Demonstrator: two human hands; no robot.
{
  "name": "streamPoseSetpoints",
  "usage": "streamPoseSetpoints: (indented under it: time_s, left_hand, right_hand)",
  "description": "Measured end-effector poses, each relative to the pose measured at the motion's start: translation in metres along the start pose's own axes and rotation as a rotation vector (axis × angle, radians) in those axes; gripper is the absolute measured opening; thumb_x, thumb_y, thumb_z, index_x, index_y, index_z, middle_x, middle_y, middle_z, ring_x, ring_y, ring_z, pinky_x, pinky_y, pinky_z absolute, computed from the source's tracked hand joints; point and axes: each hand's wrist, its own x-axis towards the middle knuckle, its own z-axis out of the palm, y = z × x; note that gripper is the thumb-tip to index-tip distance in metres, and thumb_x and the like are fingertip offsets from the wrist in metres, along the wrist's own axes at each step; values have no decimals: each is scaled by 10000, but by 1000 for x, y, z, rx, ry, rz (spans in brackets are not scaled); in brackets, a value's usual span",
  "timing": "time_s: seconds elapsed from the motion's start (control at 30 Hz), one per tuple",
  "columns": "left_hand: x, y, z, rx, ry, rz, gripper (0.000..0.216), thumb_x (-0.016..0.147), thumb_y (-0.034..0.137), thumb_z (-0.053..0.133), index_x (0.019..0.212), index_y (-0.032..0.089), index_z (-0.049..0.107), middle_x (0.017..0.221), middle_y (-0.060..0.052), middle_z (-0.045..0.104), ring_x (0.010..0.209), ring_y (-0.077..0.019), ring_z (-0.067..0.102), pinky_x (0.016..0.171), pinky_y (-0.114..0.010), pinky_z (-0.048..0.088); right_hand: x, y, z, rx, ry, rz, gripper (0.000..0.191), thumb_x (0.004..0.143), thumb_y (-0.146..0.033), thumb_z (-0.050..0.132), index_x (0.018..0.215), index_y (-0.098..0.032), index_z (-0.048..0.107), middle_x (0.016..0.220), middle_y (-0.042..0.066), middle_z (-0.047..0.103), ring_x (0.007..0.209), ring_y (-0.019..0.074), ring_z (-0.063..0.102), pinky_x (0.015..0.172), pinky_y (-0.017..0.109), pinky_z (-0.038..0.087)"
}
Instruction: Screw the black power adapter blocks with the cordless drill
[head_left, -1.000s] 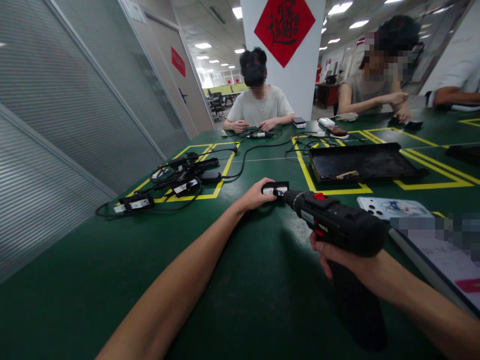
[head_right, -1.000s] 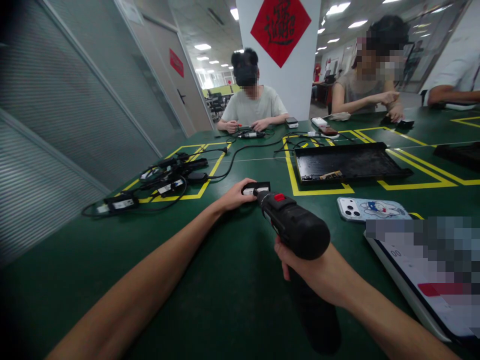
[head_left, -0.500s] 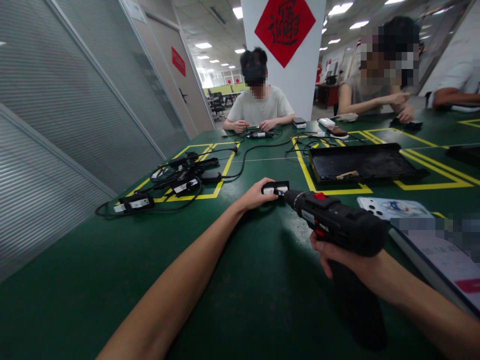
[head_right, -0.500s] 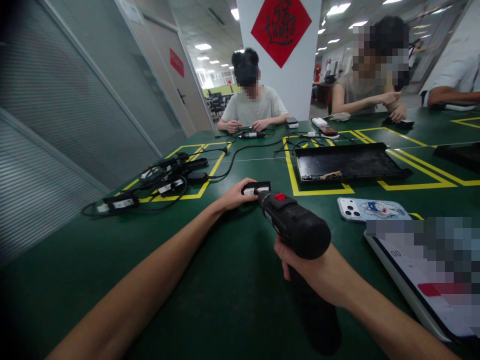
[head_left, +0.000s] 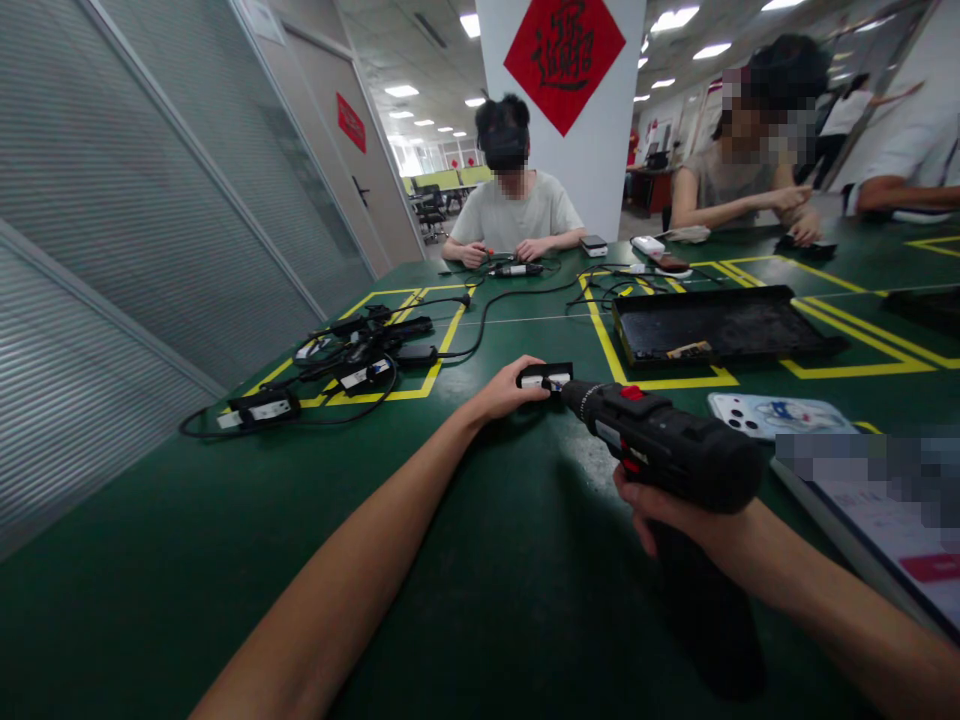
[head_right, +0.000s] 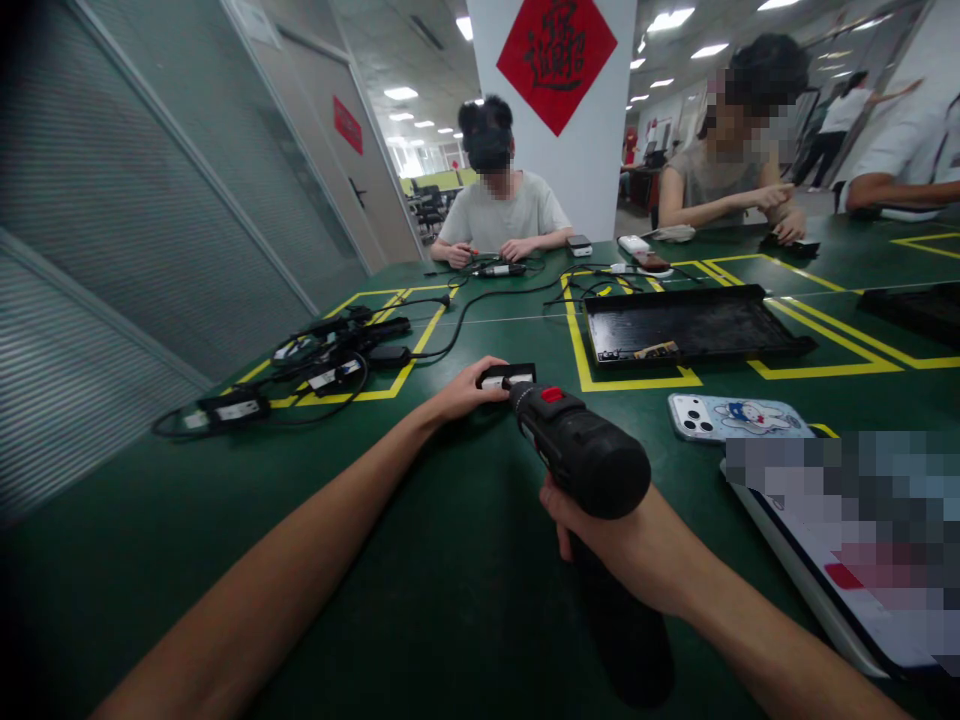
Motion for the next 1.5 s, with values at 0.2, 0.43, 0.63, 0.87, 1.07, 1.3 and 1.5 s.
streamPoseSetpoints:
  time_s: [0.2,0.43,0.63,0.87,1.07,1.3,1.5]
  left_hand:
    - [-1,-1,0,-15,4,8,547,663,374,634,1145,163,485,975,-29,582,846,-160,548,763,-274,445]
    - [-1,-1,1,-25,20,16,538,665,370,638,1141,171,486,992,-32,578,872,-163,550,792,-279,442]
    - [-1,-2,2,-30,21,13,541,663,363,641,1141,165,481,986,-34,578,876,-167,547,796,-282,442]
    - [1,-7,2,-55,29,36,532,663,347,655,1137,172,487,978,-28,579,870,-162,547,789,-274,435]
    - [-1,-5,3,-45,33,49,511,667,352,655,1119,170,500,972,-28,580,870,-164,543,789,-276,434]
    - [0,-7,4,-51,41,49,506,669,340,653,1121,170,500,980,-26,579,872,-161,543,793,-274,433]
    - [0,-5,3,-59,36,43,523,659,338,658,1129,170,499,992,-31,578,876,-165,546,802,-286,435]
  right_hand:
    - [0,-5,1,-3,-1,-31,189,888,-381,500,929,-208,565,614,-32,599,665,162,567,715,332,411]
    - [0,-5,1,12,-6,-18,190,890,-376,496,927,-201,561,607,-28,591,643,158,553,704,334,411]
    - [1,-5,2,21,-10,-28,178,894,-360,495,937,-198,554,608,-30,589,615,148,543,682,329,407]
    - [1,-5,1,-4,-12,-37,187,894,-371,489,882,-196,554,625,-19,604,634,151,554,688,329,405]
    - [2,-2,0,2,-7,-25,201,885,-385,498,869,-199,573,608,-17,603,631,156,560,672,326,409]
    - [0,-8,1,-30,5,-25,160,887,-326,506,943,-190,569,577,-30,600,635,163,573,751,353,424]
    - [3,-5,2,-45,2,-66,143,890,-318,504,919,-193,567,595,-30,592,623,158,572,741,351,434]
